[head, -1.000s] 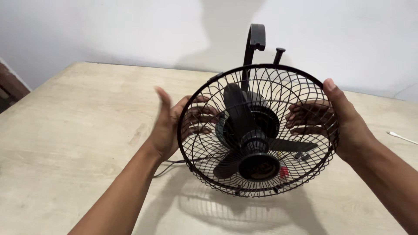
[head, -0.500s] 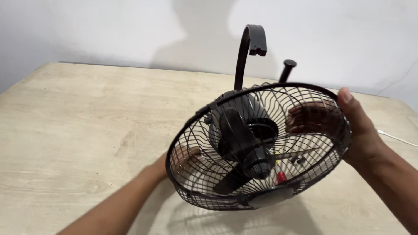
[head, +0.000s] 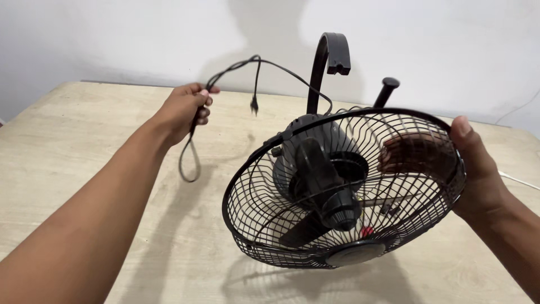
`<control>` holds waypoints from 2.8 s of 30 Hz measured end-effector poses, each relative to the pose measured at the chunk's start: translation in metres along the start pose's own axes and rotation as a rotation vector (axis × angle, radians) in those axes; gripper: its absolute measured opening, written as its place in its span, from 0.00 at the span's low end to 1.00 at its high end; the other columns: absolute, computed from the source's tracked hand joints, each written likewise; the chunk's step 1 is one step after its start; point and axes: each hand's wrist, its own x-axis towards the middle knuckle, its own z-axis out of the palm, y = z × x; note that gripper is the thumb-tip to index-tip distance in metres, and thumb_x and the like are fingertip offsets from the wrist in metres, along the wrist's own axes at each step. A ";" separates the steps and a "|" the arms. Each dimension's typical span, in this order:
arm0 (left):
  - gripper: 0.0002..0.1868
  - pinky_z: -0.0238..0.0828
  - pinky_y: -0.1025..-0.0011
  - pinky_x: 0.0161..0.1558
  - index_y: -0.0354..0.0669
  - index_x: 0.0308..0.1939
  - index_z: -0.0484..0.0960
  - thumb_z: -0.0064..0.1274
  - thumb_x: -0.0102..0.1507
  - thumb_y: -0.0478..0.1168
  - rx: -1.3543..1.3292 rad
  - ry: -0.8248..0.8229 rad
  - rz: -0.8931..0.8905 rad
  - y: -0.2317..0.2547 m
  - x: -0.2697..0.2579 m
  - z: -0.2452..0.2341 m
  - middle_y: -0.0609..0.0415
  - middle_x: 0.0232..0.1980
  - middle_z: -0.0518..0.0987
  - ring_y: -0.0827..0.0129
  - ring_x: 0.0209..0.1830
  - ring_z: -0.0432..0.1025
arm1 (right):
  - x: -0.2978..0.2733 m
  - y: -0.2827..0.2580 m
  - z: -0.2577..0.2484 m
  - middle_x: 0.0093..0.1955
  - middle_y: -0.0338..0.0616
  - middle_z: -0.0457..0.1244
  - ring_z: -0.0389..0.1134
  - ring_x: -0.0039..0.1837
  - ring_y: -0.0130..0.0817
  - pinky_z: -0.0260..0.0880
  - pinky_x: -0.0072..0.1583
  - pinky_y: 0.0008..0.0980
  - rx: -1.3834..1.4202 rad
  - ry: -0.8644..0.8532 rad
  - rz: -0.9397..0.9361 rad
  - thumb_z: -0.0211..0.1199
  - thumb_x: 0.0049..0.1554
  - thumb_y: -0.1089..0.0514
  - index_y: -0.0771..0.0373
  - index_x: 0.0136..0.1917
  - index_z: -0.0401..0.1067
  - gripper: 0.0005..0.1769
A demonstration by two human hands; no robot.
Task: The person uses a screwdriver to tighten screws on the base of a black electric fan, then attaches the fan head to the stand and adjusts its position on a light-colored table.
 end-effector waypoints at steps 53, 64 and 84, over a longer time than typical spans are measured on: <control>0.31 0.76 0.63 0.67 0.43 0.71 0.73 0.61 0.66 0.46 -0.043 -0.817 0.507 0.090 0.016 0.139 0.45 0.57 0.87 0.63 0.61 0.82 | 0.051 0.002 0.028 0.46 0.62 0.70 0.75 0.49 0.46 0.79 0.55 0.43 -0.009 0.113 -0.118 0.46 0.56 0.19 0.79 0.55 0.72 0.54; 0.25 0.82 0.67 0.66 0.41 0.68 0.76 0.60 0.69 0.43 0.013 -0.796 0.610 0.097 0.035 0.145 0.48 0.56 0.87 0.66 0.58 0.83 | 0.062 0.004 0.025 0.47 0.61 0.70 0.75 0.49 0.45 0.79 0.55 0.43 -0.023 0.111 -0.205 0.45 0.58 0.19 0.79 0.55 0.71 0.54; 0.63 0.72 0.51 0.69 0.44 0.79 0.55 0.55 0.54 0.80 0.250 -0.595 0.708 0.088 0.031 0.124 0.45 0.66 0.82 0.57 0.68 0.78 | 0.079 0.010 0.020 0.44 0.61 0.69 0.75 0.45 0.46 0.82 0.50 0.44 -0.085 0.131 -0.332 0.48 0.56 0.15 0.78 0.50 0.69 0.56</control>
